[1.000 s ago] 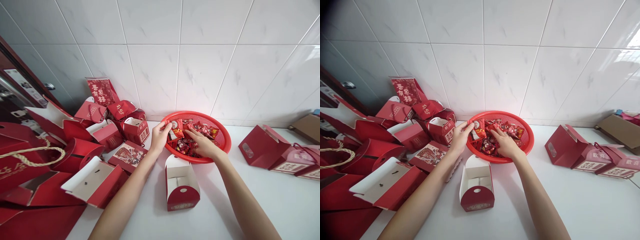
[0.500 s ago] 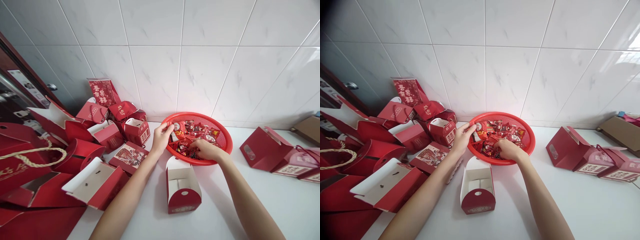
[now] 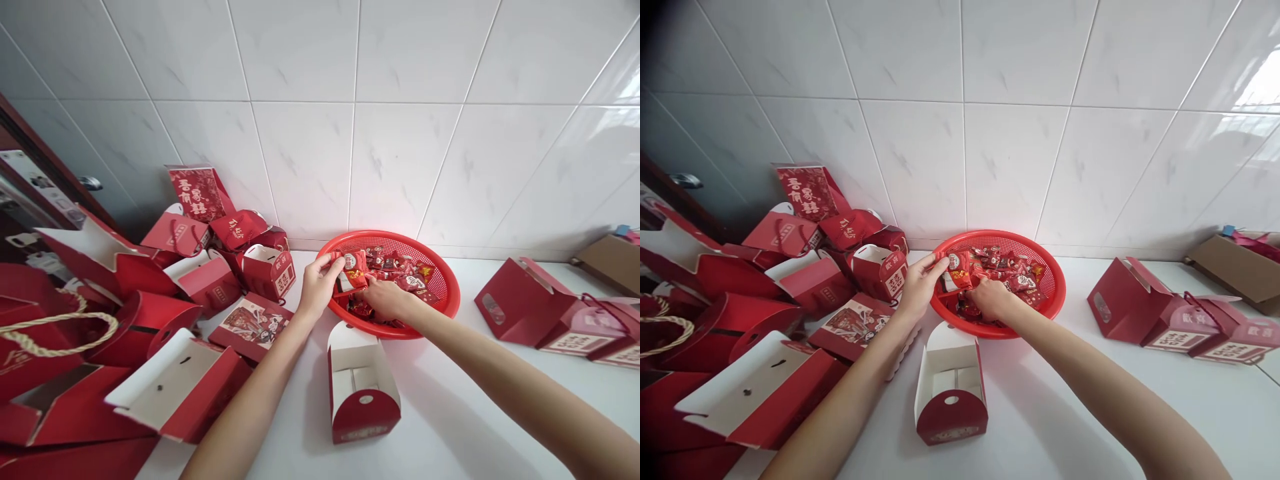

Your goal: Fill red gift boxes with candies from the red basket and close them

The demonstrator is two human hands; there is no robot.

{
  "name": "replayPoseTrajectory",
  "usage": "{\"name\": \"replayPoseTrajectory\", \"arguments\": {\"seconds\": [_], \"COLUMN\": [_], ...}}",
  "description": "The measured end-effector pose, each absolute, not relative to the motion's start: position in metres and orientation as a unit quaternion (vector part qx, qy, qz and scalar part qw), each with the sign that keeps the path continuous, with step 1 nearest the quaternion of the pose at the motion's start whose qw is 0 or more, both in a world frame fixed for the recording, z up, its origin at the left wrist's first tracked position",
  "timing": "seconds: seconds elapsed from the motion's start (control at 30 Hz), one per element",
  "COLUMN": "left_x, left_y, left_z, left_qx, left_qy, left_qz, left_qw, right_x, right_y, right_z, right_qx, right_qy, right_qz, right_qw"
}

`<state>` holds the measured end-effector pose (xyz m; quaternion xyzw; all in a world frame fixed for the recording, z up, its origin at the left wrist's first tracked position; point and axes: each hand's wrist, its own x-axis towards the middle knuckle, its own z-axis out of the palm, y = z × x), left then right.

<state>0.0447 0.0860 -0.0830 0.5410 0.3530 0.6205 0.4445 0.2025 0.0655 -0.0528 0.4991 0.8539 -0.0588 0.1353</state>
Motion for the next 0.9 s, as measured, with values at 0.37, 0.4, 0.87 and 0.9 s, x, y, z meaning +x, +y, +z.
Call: {"name": "replayPoseTrajectory", "arguments": {"seconds": [0.37, 0.4, 0.87, 0.9], "left_x": [0.043, 0.043, 0.042, 0.042], "left_y": [0.083, 0.084, 0.088, 0.088], "left_z": [-0.078, -0.078, -0.079, -0.080], "left_qx": [0.524, 0.518, 0.494, 0.493], "left_qy": [0.347, 0.345, 0.344, 0.347], "left_qz": [0.625, 0.628, 0.638, 0.636], "left_qw": [0.463, 0.467, 0.481, 0.481], "right_x": [0.230, 0.232, 0.252, 0.253], "right_y": [0.074, 0.074, 0.078, 0.079], "right_z": [-0.053, -0.052, -0.054, -0.054], "right_qx": [0.481, 0.481, 0.560, 0.571], "right_qy": [0.862, 0.859, 0.731, 0.719], "right_qz": [-0.163, -0.175, -0.287, -0.280], "right_qw": [0.008, -0.007, -0.264, -0.279]}}
